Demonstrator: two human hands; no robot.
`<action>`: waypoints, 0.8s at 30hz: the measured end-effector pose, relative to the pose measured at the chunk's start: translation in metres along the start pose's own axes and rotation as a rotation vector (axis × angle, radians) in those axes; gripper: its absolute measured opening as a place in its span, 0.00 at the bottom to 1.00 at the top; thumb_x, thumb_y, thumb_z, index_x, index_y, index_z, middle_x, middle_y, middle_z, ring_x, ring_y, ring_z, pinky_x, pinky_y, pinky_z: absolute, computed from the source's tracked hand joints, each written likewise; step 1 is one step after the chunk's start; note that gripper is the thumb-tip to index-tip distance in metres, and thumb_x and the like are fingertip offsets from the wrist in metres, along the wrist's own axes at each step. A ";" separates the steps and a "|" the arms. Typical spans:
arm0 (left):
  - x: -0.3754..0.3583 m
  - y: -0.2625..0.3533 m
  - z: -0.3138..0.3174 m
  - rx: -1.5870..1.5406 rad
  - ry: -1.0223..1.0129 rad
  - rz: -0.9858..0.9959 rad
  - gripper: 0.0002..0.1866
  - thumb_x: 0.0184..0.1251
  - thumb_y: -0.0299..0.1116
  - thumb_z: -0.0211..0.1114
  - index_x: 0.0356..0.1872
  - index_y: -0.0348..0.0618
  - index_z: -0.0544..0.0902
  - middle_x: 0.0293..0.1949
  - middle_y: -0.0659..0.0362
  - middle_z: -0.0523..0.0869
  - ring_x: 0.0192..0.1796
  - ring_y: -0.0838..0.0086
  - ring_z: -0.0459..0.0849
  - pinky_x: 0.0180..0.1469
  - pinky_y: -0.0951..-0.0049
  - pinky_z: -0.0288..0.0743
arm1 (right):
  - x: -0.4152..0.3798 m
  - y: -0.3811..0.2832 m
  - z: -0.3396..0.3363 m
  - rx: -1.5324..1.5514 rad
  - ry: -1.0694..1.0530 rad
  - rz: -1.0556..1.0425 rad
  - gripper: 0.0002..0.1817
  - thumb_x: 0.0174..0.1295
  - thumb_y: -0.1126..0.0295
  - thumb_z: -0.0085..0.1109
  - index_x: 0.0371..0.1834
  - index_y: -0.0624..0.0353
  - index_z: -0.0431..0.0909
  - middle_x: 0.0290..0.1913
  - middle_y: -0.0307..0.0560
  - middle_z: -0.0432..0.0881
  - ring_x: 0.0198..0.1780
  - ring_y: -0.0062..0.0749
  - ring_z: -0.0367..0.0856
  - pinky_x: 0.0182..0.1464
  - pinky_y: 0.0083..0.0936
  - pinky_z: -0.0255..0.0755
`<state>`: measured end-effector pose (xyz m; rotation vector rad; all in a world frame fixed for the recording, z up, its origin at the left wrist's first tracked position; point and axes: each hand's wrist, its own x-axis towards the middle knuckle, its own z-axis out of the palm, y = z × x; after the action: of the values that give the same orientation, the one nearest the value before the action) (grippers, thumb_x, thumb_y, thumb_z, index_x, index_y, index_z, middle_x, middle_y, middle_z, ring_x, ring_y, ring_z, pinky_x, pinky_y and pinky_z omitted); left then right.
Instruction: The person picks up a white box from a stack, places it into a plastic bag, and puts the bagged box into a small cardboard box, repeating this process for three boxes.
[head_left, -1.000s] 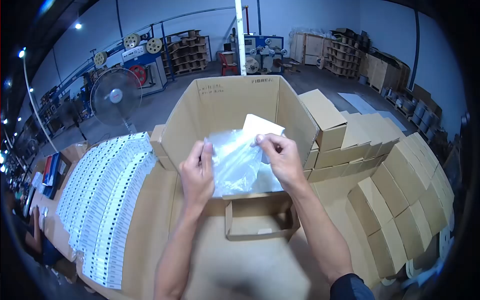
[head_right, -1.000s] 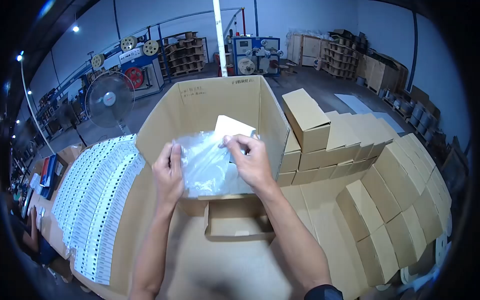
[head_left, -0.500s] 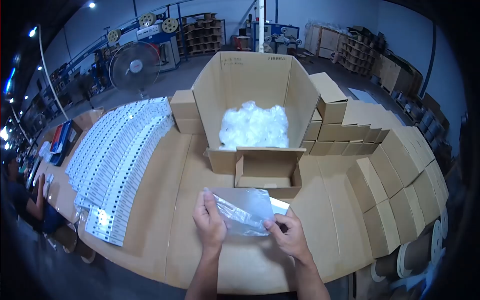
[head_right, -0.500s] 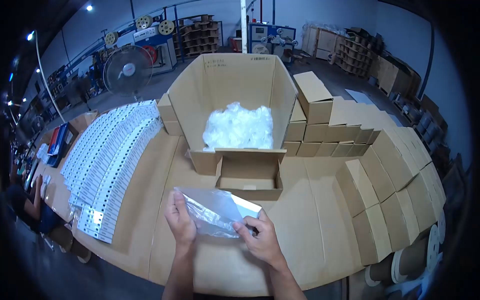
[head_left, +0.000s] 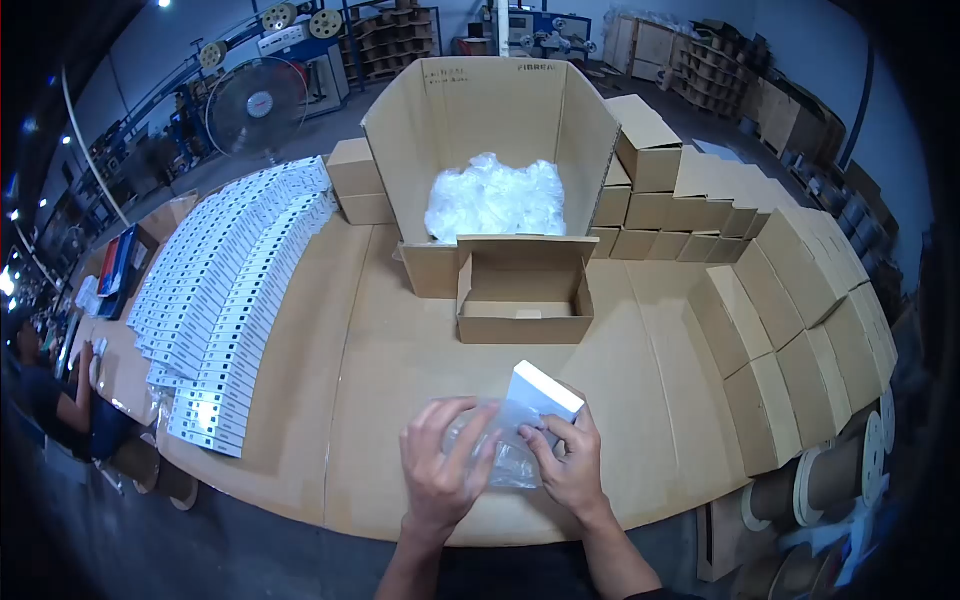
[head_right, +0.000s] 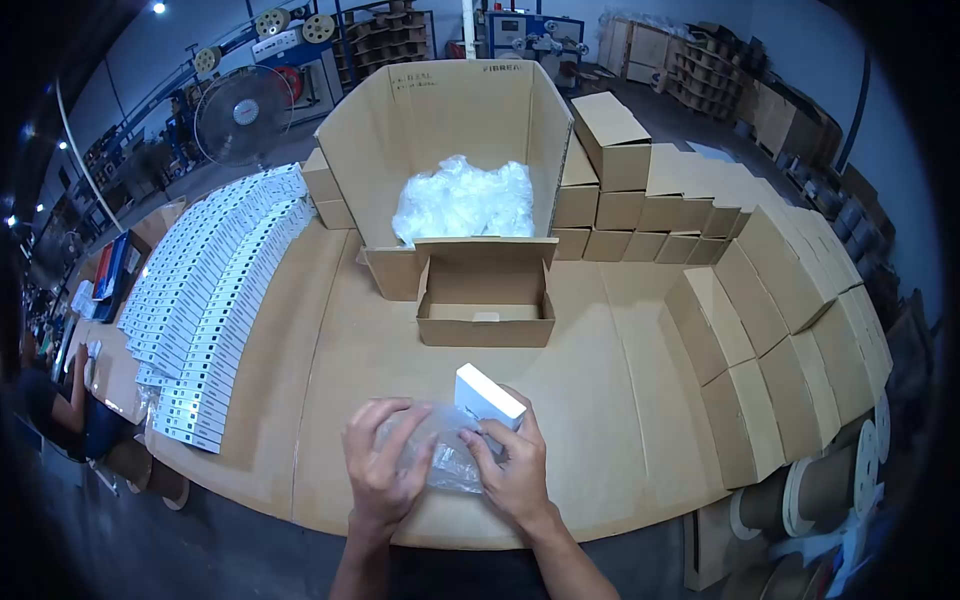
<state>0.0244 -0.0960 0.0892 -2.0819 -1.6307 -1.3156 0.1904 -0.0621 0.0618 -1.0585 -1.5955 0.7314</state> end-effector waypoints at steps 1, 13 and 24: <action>0.003 -0.001 0.003 -0.016 -0.024 -0.003 0.22 0.57 0.27 0.77 0.55 0.44 0.87 0.53 0.55 0.85 0.57 0.59 0.82 0.58 0.59 0.73 | 0.000 0.000 0.000 -0.020 -0.005 -0.009 0.09 0.61 0.74 0.75 0.38 0.70 0.87 0.60 0.63 0.79 0.58 0.49 0.83 0.59 0.36 0.77; 0.003 -0.015 0.029 -0.237 -0.160 -0.064 0.17 0.56 0.28 0.78 0.47 0.44 0.85 0.49 0.57 0.86 0.54 0.59 0.82 0.57 0.59 0.72 | -0.006 0.012 -0.010 -0.112 -0.080 0.008 0.08 0.59 0.76 0.75 0.38 0.69 0.87 0.62 0.67 0.78 0.57 0.56 0.85 0.58 0.39 0.79; -0.005 -0.027 0.036 -0.415 -0.235 -0.088 0.07 0.62 0.22 0.75 0.38 0.38 0.85 0.35 0.54 0.87 0.42 0.58 0.85 0.50 0.59 0.77 | -0.010 0.021 -0.014 -0.117 -0.134 0.062 0.08 0.60 0.73 0.75 0.38 0.65 0.89 0.62 0.66 0.78 0.60 0.56 0.84 0.61 0.40 0.78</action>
<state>0.0199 -0.0666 0.0546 -2.5104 -1.6689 -1.6056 0.2106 -0.0635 0.0434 -1.1686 -1.7435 0.7720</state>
